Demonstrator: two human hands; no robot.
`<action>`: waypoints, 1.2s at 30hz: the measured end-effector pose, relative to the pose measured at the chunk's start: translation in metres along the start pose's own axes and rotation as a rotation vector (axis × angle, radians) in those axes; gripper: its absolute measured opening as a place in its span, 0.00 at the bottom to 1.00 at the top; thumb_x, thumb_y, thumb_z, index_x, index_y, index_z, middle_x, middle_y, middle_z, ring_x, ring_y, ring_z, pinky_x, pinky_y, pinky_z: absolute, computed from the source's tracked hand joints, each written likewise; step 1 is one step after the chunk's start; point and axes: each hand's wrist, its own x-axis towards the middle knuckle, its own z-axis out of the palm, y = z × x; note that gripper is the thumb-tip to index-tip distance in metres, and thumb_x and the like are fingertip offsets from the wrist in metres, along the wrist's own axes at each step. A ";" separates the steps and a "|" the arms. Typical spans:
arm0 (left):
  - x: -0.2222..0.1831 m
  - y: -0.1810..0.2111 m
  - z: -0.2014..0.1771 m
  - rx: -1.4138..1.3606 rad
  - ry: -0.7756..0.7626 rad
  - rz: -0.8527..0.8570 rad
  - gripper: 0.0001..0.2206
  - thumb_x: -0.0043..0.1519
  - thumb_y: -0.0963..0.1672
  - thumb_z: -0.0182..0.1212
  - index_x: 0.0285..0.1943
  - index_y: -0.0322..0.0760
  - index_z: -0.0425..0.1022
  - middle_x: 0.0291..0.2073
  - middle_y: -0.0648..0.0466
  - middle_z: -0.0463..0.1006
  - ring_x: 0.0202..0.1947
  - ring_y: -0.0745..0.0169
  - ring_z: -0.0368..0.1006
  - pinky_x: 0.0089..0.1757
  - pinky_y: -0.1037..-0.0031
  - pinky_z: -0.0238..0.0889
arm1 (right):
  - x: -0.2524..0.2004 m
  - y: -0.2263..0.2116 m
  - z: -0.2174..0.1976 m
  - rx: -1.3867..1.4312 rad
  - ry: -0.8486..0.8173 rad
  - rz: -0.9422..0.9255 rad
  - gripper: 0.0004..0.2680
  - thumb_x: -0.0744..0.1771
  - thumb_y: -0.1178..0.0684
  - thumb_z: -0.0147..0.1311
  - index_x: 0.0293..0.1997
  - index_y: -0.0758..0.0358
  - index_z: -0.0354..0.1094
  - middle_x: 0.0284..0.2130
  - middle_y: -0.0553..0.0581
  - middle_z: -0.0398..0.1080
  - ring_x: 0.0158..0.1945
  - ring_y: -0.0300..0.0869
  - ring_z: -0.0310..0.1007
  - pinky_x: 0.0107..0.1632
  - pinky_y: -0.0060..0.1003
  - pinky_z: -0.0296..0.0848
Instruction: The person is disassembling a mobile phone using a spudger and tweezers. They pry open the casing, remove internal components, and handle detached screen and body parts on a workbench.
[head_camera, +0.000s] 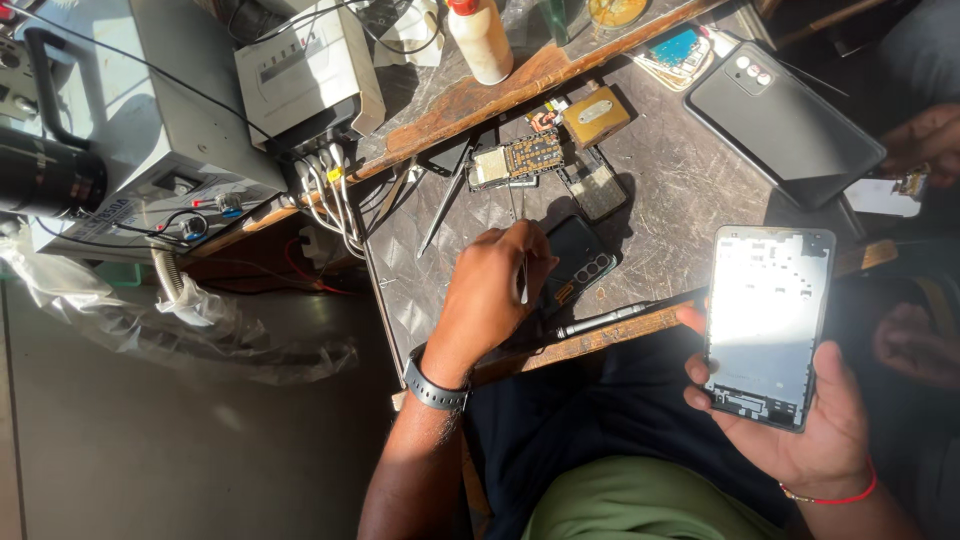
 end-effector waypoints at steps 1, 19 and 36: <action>-0.006 -0.002 -0.006 -0.064 0.048 -0.025 0.07 0.60 0.42 0.67 0.39 0.33 0.75 0.30 0.45 0.79 0.33 0.45 0.77 0.36 0.61 0.69 | 0.003 0.003 0.002 0.005 0.001 0.016 0.26 0.72 0.37 0.47 0.80 0.56 0.49 0.73 0.74 0.54 0.53 0.57 0.63 0.52 0.53 0.65; -0.012 0.030 0.030 -0.253 -0.134 0.082 0.22 0.67 0.49 0.60 0.62 0.26 0.70 0.31 0.40 0.79 0.34 0.39 0.77 0.35 0.60 0.69 | 0.033 0.012 0.044 0.084 -0.001 -0.058 0.25 0.76 0.37 0.41 0.82 0.63 0.48 0.72 0.70 0.56 0.57 0.56 0.63 0.54 0.52 0.67; -0.044 0.023 0.086 -0.777 0.070 -0.021 0.07 0.65 0.39 0.67 0.47 0.28 0.74 0.35 0.47 0.84 0.32 0.68 0.81 0.34 0.77 0.73 | 0.002 0.039 0.023 0.051 0.149 0.013 0.22 0.74 0.39 0.36 0.71 0.68 0.54 0.61 0.68 0.65 0.57 0.56 0.67 0.54 0.52 0.68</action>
